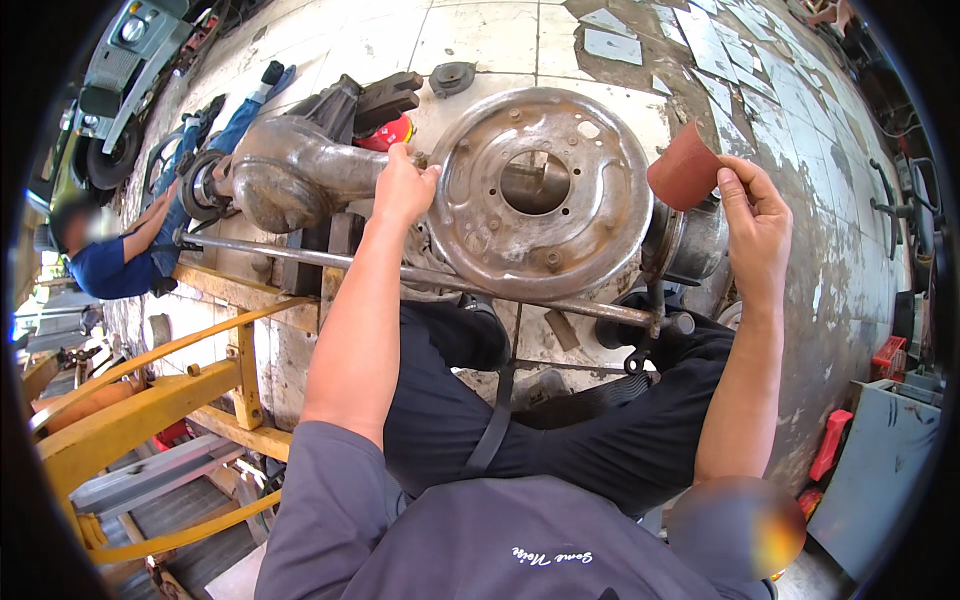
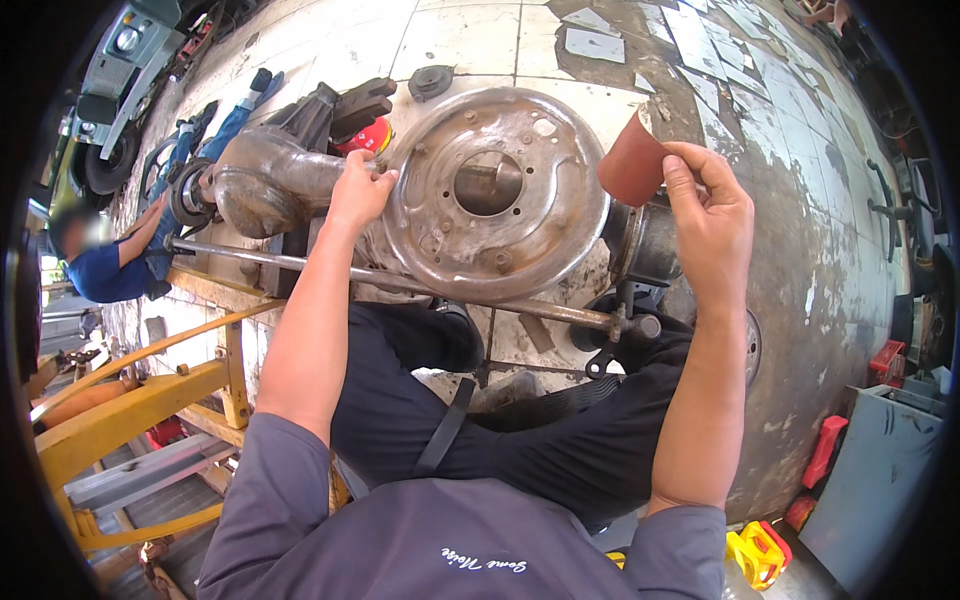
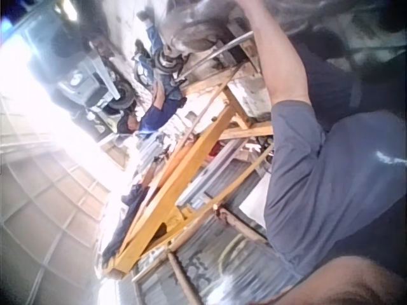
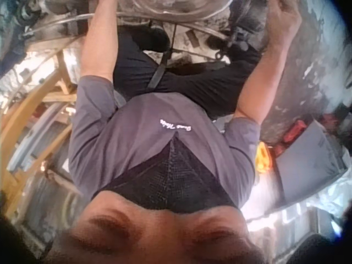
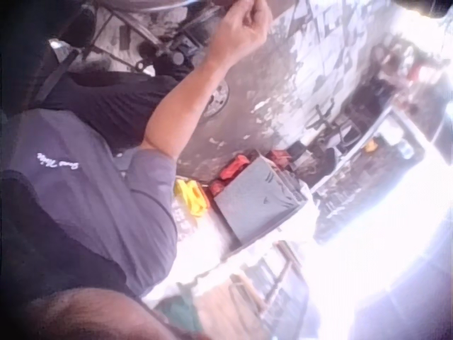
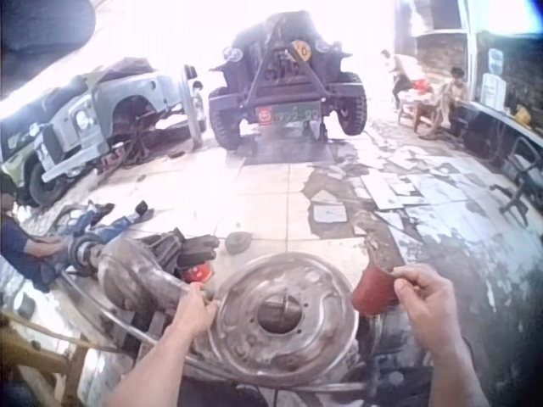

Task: The person sits on the floor and uses a piece of sandpaper to manually sand the surface of a brake drum mounted on a vehicle axle. They repeatedly rub the sandpaper against the drum's face and inner rim to remove rust and smooth the surface.

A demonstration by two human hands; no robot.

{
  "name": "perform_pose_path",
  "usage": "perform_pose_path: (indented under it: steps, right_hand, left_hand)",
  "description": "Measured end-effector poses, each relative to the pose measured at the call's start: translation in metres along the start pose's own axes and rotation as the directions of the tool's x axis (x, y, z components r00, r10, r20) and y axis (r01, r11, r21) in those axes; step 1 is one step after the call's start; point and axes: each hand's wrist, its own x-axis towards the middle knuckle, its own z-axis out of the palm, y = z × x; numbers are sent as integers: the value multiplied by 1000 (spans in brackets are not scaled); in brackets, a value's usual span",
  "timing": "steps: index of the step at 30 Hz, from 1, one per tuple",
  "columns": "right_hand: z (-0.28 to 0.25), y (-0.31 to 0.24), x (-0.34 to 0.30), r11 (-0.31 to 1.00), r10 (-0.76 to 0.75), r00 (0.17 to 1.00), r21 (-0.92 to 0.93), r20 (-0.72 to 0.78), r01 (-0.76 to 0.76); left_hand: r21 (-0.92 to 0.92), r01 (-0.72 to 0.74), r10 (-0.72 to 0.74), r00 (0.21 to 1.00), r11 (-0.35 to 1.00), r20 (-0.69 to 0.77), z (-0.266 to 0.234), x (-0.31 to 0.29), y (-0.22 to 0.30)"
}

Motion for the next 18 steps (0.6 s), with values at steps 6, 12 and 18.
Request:
perform_pose_path:
  steps: [6,12,18]
  right_hand:
    - [52,-15,-27,763,-449,849,-375,277,526]
    - [103,-1,-56,679,-459,670,-256,584,688]
    - [127,-5,-78,643,-307,504,-215,807,735]
  left_hand:
    - [131,-57,47,996,990,75,-18,0,3]
    - [213,-109,61,973,971,221,-46,-11,30]
    - [233,-97,4,928,968,371,-51,-4,34]
